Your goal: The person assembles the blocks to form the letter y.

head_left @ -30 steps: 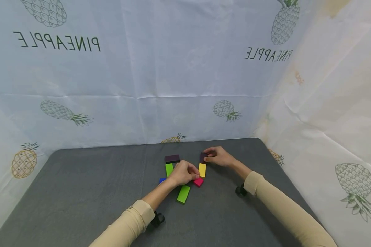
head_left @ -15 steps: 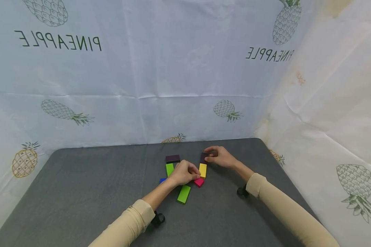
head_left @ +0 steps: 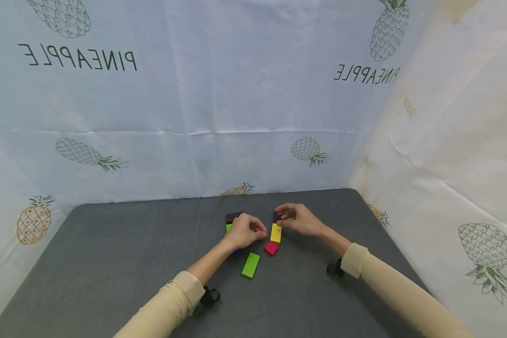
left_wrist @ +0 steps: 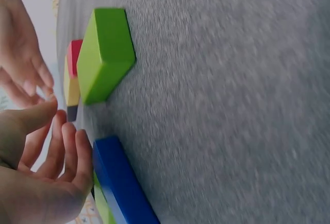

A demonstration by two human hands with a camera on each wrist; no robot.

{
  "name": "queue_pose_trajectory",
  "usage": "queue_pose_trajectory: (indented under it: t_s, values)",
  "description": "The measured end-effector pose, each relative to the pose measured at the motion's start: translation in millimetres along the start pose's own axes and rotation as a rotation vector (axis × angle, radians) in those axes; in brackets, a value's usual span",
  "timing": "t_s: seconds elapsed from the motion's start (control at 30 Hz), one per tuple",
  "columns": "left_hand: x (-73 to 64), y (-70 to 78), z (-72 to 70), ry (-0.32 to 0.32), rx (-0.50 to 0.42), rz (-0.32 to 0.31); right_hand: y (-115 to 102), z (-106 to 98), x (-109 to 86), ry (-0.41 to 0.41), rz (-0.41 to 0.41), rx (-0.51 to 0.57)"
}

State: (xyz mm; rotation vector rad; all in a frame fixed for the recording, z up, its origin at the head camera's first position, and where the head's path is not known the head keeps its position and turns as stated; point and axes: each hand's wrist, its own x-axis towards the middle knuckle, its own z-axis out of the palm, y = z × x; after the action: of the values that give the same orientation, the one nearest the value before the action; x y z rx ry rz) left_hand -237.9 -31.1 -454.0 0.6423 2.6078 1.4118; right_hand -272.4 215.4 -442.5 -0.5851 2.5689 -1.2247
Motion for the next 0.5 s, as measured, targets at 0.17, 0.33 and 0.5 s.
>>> queue_pose_trajectory:
  t_s: [0.17,0.33,0.5]
  values:
    - [-1.3,-8.3,-10.6,0.058,-0.006,-0.032,-4.6,6.9,-7.8,-0.052,-0.044,0.024]
    - [-2.1,-18.5,-22.0,0.146,0.001,-0.072,-6.0,12.4,-14.4,-0.092,-0.079,0.015]
    - [-1.9,-30.5,-29.9,0.271,0.053,-0.12,-6.0,16.6,-15.9,-0.116,-0.069,0.014]
